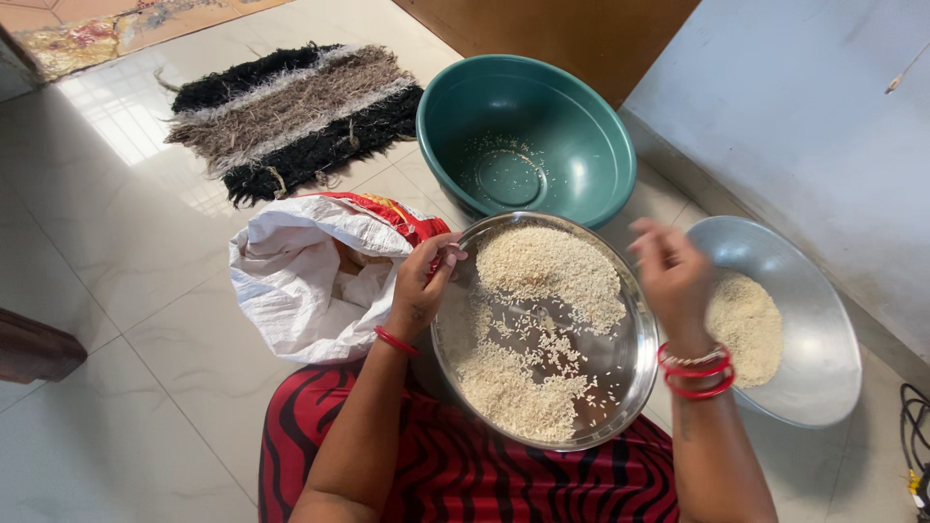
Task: The person sits on the floor and sorts rice by hand on a metal tray, picking out impurities and placing them into a green plastic bowl. The person repeatedly spreads and sifts the rice with both hands to separate unwanted material.
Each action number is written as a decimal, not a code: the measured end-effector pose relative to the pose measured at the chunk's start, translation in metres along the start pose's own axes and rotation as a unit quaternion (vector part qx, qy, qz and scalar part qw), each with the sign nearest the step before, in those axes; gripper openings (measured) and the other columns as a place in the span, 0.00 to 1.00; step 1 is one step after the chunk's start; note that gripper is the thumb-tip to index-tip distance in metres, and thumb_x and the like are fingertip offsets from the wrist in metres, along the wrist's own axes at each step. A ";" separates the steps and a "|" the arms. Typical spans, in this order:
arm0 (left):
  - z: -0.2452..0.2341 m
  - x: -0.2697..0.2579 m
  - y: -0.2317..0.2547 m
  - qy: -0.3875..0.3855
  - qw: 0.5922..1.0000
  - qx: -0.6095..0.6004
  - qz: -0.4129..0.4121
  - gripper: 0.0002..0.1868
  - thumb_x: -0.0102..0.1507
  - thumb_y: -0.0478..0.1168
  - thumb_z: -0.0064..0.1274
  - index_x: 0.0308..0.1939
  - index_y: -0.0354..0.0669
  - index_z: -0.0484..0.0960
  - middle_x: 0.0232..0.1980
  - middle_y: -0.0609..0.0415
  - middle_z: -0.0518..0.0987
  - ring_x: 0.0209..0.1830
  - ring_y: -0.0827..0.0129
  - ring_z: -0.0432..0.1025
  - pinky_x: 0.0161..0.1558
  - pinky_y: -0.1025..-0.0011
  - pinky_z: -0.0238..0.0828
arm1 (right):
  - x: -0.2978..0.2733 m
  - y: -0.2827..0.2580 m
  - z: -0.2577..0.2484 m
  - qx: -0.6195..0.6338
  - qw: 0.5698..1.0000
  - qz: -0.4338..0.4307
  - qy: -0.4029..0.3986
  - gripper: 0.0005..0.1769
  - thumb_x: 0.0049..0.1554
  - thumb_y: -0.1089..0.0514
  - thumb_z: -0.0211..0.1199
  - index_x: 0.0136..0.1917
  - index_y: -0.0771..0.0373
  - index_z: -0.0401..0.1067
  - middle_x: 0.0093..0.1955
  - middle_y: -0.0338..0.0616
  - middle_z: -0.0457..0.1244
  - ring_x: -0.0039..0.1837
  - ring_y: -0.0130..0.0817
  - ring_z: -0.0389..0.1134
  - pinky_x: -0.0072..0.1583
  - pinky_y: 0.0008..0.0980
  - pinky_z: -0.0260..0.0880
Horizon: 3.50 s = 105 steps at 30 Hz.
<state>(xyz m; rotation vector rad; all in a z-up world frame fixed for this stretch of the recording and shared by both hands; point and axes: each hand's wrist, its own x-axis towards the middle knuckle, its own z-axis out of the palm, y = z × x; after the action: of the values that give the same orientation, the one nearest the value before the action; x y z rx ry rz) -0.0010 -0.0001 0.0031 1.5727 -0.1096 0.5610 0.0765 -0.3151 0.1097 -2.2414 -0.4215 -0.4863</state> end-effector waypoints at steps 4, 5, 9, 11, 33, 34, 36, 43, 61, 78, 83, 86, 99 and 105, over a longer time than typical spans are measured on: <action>0.000 -0.001 0.001 0.003 1.000 -0.005 -0.007 0.15 0.68 0.31 0.48 0.59 0.36 0.78 0.48 0.51 0.81 0.49 0.72 0.79 0.49 0.75 0.74 | -0.046 0.000 0.044 -0.028 0.969 -0.148 -0.194 0.09 0.56 0.62 0.62 0.49 0.61 0.80 0.44 0.43 0.72 0.41 0.25 0.71 0.42 0.24 0.73; 0.000 -0.001 0.001 0.003 1.000 -0.004 -0.004 0.15 0.68 0.31 0.48 0.59 0.36 0.78 0.48 0.51 0.81 0.50 0.71 0.79 0.49 0.75 0.74 | -0.051 -0.002 0.052 -0.050 0.964 -0.117 -0.233 0.08 0.56 0.62 0.62 0.48 0.60 0.80 0.42 0.42 0.72 0.38 0.27 0.70 0.40 0.26 0.72; 0.000 -0.001 0.000 -0.003 0.999 -0.014 -0.038 0.16 0.68 0.31 0.47 0.60 0.36 0.77 0.48 0.52 0.81 0.50 0.72 0.79 0.47 0.75 0.75 | -0.060 -0.012 0.061 -0.088 0.946 -0.138 -0.279 0.07 0.52 0.63 0.63 0.43 0.60 0.81 0.37 0.40 0.71 0.36 0.31 0.68 0.39 0.30 0.71; 0.000 -0.001 0.000 -0.003 1.000 -0.011 -0.017 0.16 0.68 0.30 0.47 0.60 0.36 0.77 0.49 0.52 0.80 0.51 0.71 0.79 0.48 0.75 0.75 | -0.060 -0.015 0.060 -0.089 0.942 -0.178 -0.271 0.07 0.51 0.65 0.63 0.41 0.60 0.80 0.37 0.40 0.71 0.38 0.30 0.68 0.41 0.30 0.71; -0.002 -0.001 0.001 -0.003 1.000 0.011 -0.012 0.15 0.68 0.31 0.48 0.59 0.36 0.77 0.48 0.51 0.82 0.50 0.70 0.79 0.51 0.73 0.75 | -0.042 -0.037 0.076 -0.260 0.899 -0.160 -0.313 0.08 0.53 0.54 0.67 0.35 0.59 0.76 0.31 0.39 0.65 0.32 0.32 0.64 0.34 0.34 0.66; -0.001 0.000 0.001 -0.002 1.000 0.007 -0.019 0.15 0.68 0.31 0.48 0.59 0.36 0.77 0.48 0.51 0.81 0.50 0.70 0.79 0.50 0.73 0.75 | -0.042 -0.036 0.077 -0.256 0.899 -0.197 -0.296 0.08 0.51 0.55 0.67 0.34 0.59 0.75 0.30 0.40 0.65 0.32 0.33 0.63 0.34 0.35 0.65; -0.001 0.000 0.001 -0.001 1.000 0.003 -0.020 0.15 0.68 0.31 0.48 0.59 0.36 0.77 0.48 0.51 0.81 0.50 0.70 0.80 0.50 0.73 0.75 | -0.038 -0.033 0.086 -0.322 0.858 -0.180 -0.357 0.09 0.57 0.56 0.64 0.36 0.59 0.72 0.30 0.37 0.63 0.32 0.30 0.61 0.33 0.31 0.65; -0.003 0.000 0.002 0.001 1.000 0.021 0.000 0.15 0.68 0.31 0.49 0.59 0.37 0.78 0.46 0.51 0.82 0.48 0.70 0.79 0.50 0.73 0.74 | -0.019 -0.033 0.079 -0.334 0.814 -0.037 -0.473 0.07 0.62 0.57 0.56 0.41 0.56 0.70 0.34 0.38 0.63 0.33 0.30 0.60 0.35 0.28 0.64; 0.001 -0.001 -0.002 0.002 1.000 -0.006 -0.004 0.16 0.69 0.29 0.47 0.60 0.35 0.77 0.48 0.50 0.83 0.48 0.72 0.78 0.49 0.76 0.74 | -0.085 0.004 0.021 -0.155 0.952 0.086 -0.251 0.12 0.59 0.66 0.57 0.53 0.63 0.78 0.44 0.46 0.70 0.41 0.35 0.71 0.42 0.30 0.75; 0.002 -0.005 -0.002 -0.013 0.998 0.054 0.014 0.16 0.66 0.27 0.50 0.58 0.34 0.77 0.49 0.50 0.82 0.51 0.69 0.79 0.52 0.74 0.76 | -0.128 0.001 0.009 -0.072 0.943 -0.024 -0.325 0.14 0.59 0.66 0.55 0.53 0.58 0.79 0.47 0.40 0.70 0.51 0.30 0.67 0.48 0.27 0.73; 0.000 -0.005 -0.006 -0.019 0.996 0.084 0.004 0.15 0.67 0.27 0.52 0.57 0.35 0.77 0.49 0.51 0.83 0.51 0.70 0.80 0.52 0.75 0.76 | -0.112 0.024 -0.008 -0.141 0.976 -0.018 -0.168 0.15 0.59 0.61 0.59 0.58 0.58 0.77 0.52 0.45 0.69 0.55 0.37 0.66 0.54 0.34 0.71; -0.003 -0.005 -0.008 -0.028 0.995 0.094 0.026 0.18 0.64 0.26 0.50 0.58 0.35 0.77 0.52 0.50 0.82 0.53 0.70 0.79 0.53 0.73 0.76 | -0.101 0.051 -0.012 -0.249 0.959 -0.136 -0.005 0.24 0.56 0.58 0.62 0.65 0.64 0.71 0.55 0.51 0.68 0.59 0.42 0.65 0.59 0.40 0.70; 0.000 0.013 0.016 -0.054 0.964 0.262 -0.002 0.24 0.60 0.31 0.59 0.61 0.40 0.75 0.58 0.44 0.80 0.55 0.57 0.76 0.57 0.66 0.71 | -0.094 0.153 0.020 0.415 0.831 0.362 -0.075 0.09 0.64 0.60 0.57 0.57 0.64 0.70 0.42 0.39 0.65 0.37 0.26 0.67 0.39 0.25 0.69; 0.004 0.037 -0.010 -0.147 0.936 0.203 -0.246 0.22 0.66 0.39 0.51 0.65 0.50 0.74 0.51 0.52 0.83 0.48 0.64 0.76 0.52 0.68 0.71 | -0.118 0.142 0.015 0.381 0.850 0.360 -0.052 0.06 0.63 0.60 0.56 0.50 0.64 0.68 0.33 0.41 0.62 0.26 0.32 0.62 0.26 0.34 0.62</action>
<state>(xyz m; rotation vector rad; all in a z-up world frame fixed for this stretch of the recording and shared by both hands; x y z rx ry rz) 0.0362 0.0069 0.0094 1.9907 0.1865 -0.0576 0.0401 -0.4103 -0.0448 -1.4765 0.1825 0.1933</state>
